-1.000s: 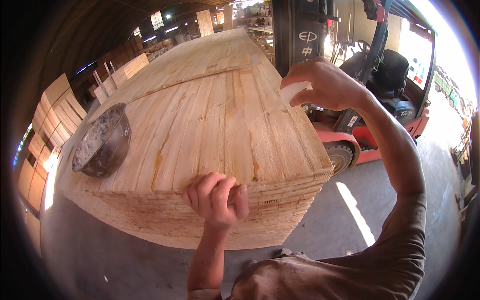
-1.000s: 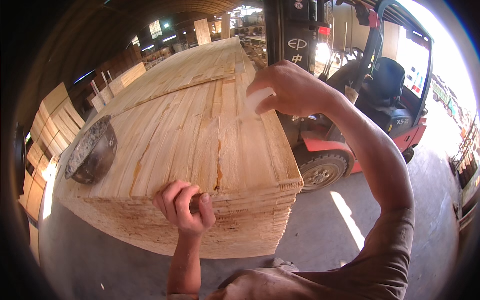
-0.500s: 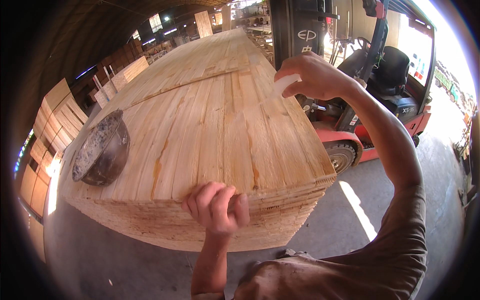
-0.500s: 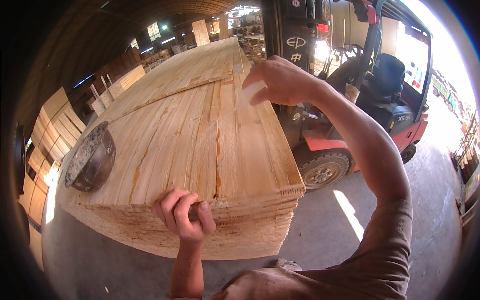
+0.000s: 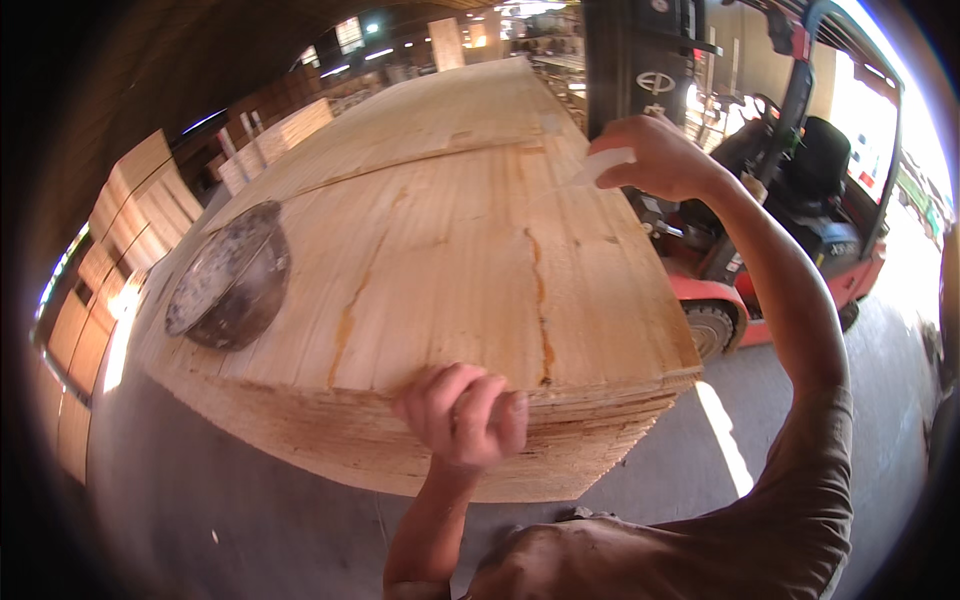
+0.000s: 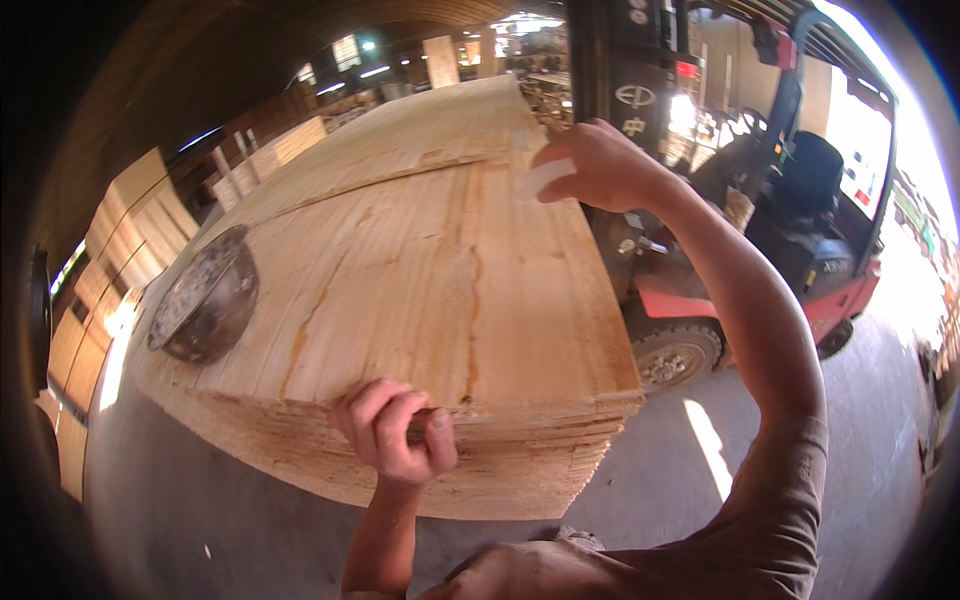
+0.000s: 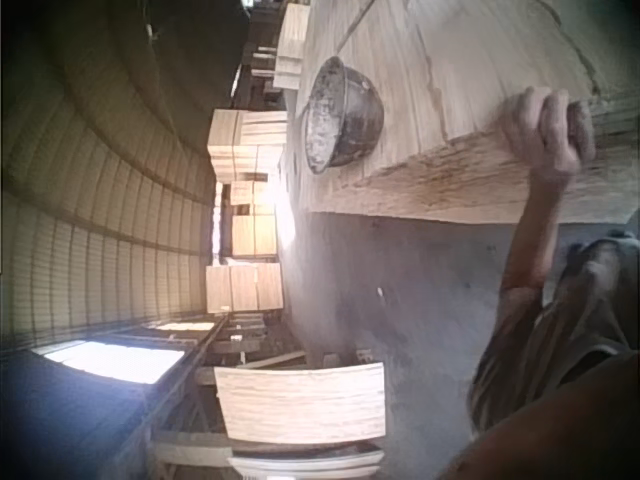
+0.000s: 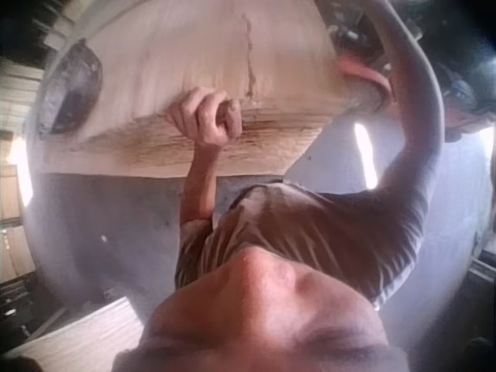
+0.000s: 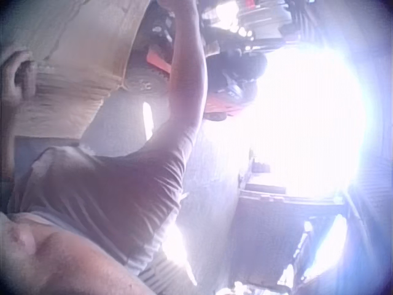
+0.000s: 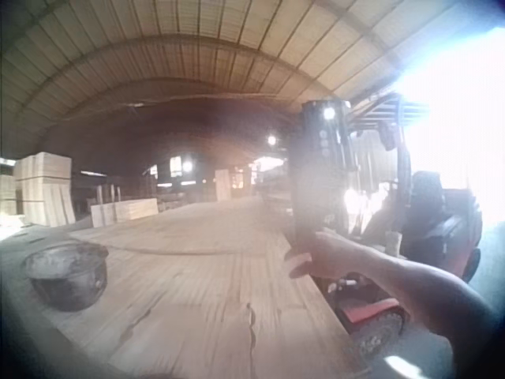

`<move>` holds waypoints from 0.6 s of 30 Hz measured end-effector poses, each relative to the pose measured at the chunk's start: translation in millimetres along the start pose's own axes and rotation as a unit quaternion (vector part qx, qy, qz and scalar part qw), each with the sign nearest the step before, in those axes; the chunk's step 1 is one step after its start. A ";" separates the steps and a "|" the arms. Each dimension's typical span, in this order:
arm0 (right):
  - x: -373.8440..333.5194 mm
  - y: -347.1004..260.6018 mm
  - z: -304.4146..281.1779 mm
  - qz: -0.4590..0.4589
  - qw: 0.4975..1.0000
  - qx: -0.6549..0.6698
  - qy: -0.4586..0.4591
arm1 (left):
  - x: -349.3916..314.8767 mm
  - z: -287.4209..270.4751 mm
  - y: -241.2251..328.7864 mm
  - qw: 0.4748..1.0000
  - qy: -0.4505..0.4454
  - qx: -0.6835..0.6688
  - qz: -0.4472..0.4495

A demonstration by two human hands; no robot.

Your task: The person applies glue from a squeeze bottle into gaps between planks on a large wooden panel, then rubs a powdery filler into the gaps with their fingers. The person repeats this process across multiple gaps on the panel surface.

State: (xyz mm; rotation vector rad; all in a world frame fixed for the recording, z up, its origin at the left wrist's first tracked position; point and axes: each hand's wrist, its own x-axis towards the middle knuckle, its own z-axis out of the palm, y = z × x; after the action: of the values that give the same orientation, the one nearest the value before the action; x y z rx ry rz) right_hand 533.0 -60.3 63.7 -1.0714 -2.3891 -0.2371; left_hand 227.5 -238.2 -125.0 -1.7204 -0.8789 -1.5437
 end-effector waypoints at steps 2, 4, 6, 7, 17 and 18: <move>2.0 -2.4 5.3 0.060 0.996 0.064 -0.006 | 0.8 -0.8 -1.2 1.000 -0.009 0.002 0.011; 4.4 -5.6 16.1 0.141 0.966 0.216 0.021 | 1.8 -1.7 -1.5 1.000 -0.006 -0.001 0.012; 6.9 -8.1 31.6 0.202 0.912 0.357 0.012 | 3.9 -4.2 -0.3 1.000 -0.007 0.004 0.009; 7.9 -8.5 40.4 0.228 0.871 0.435 0.001 | 5.5 -6.8 0.6 1.000 -0.016 0.006 0.006; 25.1 8.8 86.5 0.212 0.894 0.395 -0.013 | 72.0 -147.5 -142.5 0.955 0.042 0.068 -0.284; 28.0 7.7 87.0 0.218 0.897 0.384 -0.009 | 81.5 -162.1 -171.0 0.963 0.018 0.097 -0.252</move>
State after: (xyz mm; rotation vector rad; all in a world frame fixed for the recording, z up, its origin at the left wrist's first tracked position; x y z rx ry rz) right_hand 490.2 -6.3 3.2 -1.1403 -1.8771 0.8079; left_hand 2.4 -272.3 -23.4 -1.3851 -1.4811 -1.7261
